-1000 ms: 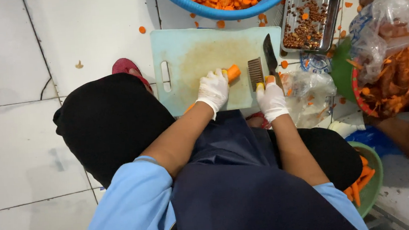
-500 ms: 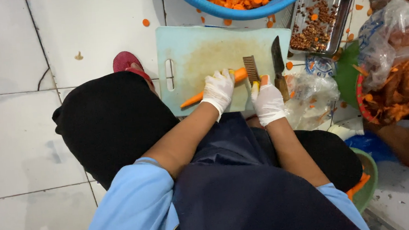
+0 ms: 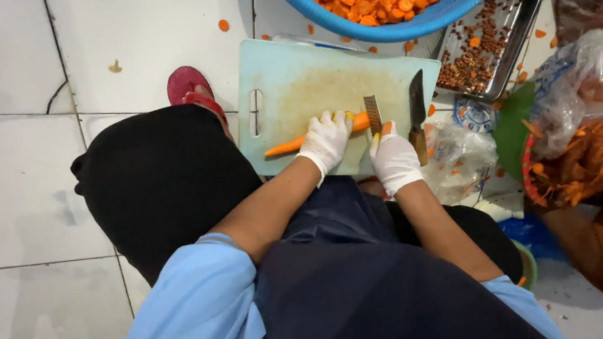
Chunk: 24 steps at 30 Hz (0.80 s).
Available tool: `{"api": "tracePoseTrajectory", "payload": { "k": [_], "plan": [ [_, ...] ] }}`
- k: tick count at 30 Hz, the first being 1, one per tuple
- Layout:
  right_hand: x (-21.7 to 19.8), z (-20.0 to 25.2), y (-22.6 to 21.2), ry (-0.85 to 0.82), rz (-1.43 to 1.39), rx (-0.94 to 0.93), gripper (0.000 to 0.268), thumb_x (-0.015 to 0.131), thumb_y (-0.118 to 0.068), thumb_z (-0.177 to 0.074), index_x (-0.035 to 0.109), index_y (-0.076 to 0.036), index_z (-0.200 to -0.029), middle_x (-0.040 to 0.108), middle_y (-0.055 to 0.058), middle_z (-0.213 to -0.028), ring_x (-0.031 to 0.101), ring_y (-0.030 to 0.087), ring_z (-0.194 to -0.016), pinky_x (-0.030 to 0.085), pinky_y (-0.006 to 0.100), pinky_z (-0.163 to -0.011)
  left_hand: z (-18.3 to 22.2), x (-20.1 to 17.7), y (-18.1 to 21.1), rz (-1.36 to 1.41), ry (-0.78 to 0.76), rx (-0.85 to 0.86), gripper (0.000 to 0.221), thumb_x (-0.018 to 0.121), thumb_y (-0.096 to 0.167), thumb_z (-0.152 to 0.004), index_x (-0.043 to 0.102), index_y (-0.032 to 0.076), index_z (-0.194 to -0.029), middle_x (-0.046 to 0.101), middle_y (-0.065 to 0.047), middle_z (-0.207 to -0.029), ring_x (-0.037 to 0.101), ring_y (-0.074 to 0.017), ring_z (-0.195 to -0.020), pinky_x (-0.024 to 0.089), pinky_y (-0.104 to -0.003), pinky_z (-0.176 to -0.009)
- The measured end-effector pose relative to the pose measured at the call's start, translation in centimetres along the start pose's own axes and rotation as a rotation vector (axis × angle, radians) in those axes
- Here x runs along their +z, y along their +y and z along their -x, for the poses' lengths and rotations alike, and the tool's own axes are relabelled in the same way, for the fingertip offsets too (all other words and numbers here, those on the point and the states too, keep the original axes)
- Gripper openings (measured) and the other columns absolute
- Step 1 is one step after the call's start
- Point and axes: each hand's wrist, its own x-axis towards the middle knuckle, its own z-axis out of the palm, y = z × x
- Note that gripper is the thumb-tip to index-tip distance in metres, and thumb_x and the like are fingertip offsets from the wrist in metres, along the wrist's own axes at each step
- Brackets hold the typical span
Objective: A person sitting on the floor peels and slices carrots into decorative shapes using a wavy-edged knife on a cutting board.
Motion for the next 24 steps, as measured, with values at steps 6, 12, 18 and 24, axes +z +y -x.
{"api": "tracePoseTrajectory", "payload": {
  "k": [6, 12, 18, 24],
  "plan": [
    [-1.4, 0.4, -2.3, -0.046, -0.075, -0.027, 0.046, 0.032, -0.024, -0.099, 0.038, 0.009, -0.130, 0.067, 0.029, -0.081, 0.068, 0.044, -0.081, 0.054, 0.052, -0.073, 0.7, 0.6, -0.1, 0.014, -0.028, 0.038, 0.011, 0.054, 0.008, -0.087, 0.053, 0.012, -0.077, 0.040, -0.006, -0.068, 0.045, -0.0286, -0.060, 0.036, -0.038, -0.047],
    [4.4, -1.0, -0.4, 0.136, -0.109, 0.006, 0.046, 0.033, -0.032, -0.099, 0.043, 0.005, -0.124, 0.066, 0.024, -0.071, 0.068, 0.043, -0.074, 0.055, 0.051, -0.065, 2.1, 2.3, 0.0, 0.010, -0.148, 0.053, 0.006, 0.057, 0.011, -0.083, 0.055, 0.014, -0.088, 0.041, -0.005, -0.074, 0.044, -0.0272, -0.063, 0.033, -0.038, -0.048],
    [3.6, 1.1, 0.9, 0.311, -0.142, 0.020, 0.043, 0.039, -0.033, -0.099, 0.045, 0.001, -0.124, 0.064, 0.024, -0.069, 0.068, 0.041, -0.073, 0.054, 0.051, -0.063, 2.6, 2.5, 0.2, 0.016, -0.149, 0.008, 0.005, 0.061, 0.013, -0.083, 0.060, 0.015, -0.087, 0.046, -0.005, -0.075, 0.050, -0.0282, -0.066, 0.037, -0.038, -0.051],
    [4.0, 1.6, 0.7, 0.317, -0.095, -0.001, 0.042, 0.040, -0.034, -0.098, 0.046, -0.001, -0.124, 0.064, 0.021, -0.068, 0.068, 0.040, -0.071, 0.054, 0.049, -0.061, 2.3, 2.3, 0.3, 0.028, -0.164, 0.002, 0.011, 0.060, 0.011, -0.080, 0.060, 0.014, -0.091, 0.045, -0.006, -0.075, 0.048, -0.0278, -0.066, 0.037, -0.038, -0.051]
  ]
}}
